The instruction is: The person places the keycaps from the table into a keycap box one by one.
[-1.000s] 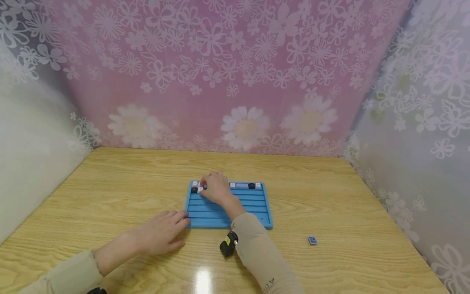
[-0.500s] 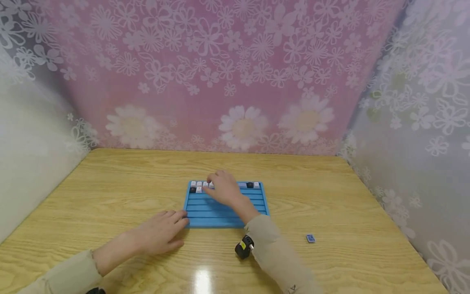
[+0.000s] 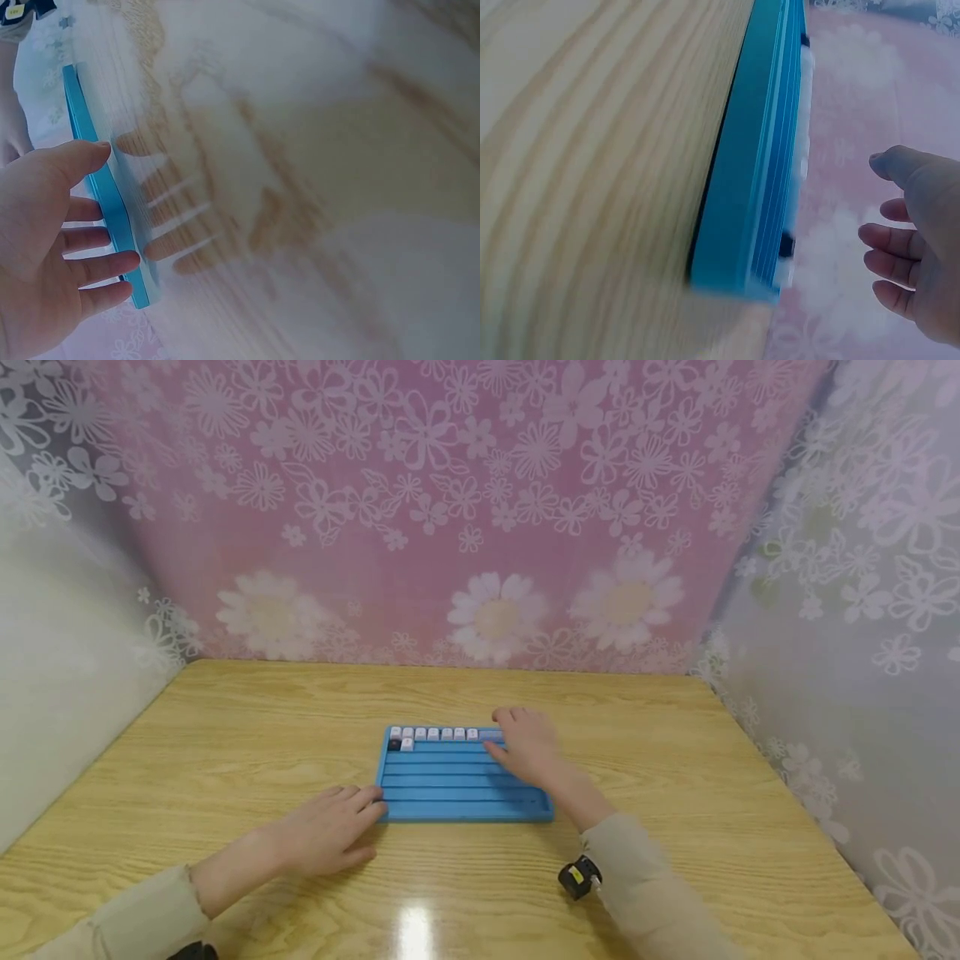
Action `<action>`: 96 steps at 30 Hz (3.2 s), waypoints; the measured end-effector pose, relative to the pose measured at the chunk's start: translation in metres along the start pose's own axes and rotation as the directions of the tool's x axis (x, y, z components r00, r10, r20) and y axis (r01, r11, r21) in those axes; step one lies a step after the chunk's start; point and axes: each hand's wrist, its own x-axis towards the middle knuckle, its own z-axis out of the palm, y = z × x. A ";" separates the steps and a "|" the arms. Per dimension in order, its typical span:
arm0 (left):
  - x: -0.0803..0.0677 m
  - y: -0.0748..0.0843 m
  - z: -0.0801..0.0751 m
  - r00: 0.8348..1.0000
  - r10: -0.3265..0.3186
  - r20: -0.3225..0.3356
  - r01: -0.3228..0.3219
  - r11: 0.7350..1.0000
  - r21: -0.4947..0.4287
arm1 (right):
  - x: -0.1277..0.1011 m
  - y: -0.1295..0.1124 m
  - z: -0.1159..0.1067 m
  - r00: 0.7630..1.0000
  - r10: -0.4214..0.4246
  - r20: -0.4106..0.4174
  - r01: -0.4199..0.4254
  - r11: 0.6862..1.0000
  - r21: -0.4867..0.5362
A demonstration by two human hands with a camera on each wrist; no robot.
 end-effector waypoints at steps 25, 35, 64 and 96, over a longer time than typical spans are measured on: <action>0.001 0.002 -0.001 1.000 -0.017 0.006 0.017 0.998 -0.055 | -0.124 0.104 -0.043 0.992 0.023 0.126 -0.029 0.998 0.048; 0.000 0.003 -0.002 1.000 -0.018 0.003 0.018 0.999 -0.045 | -0.152 0.102 -0.044 0.949 -0.035 0.312 -0.006 0.991 0.130; 0.001 0.004 -0.005 1.000 -0.005 -0.010 0.005 1.000 0.002 | -0.155 0.098 -0.036 0.921 -0.113 0.372 0.016 0.967 0.254; 0.003 0.003 0.002 0.996 0.035 -0.083 -0.024 0.991 0.131 | -0.102 0.061 -0.038 0.954 -0.159 0.253 0.093 0.962 0.255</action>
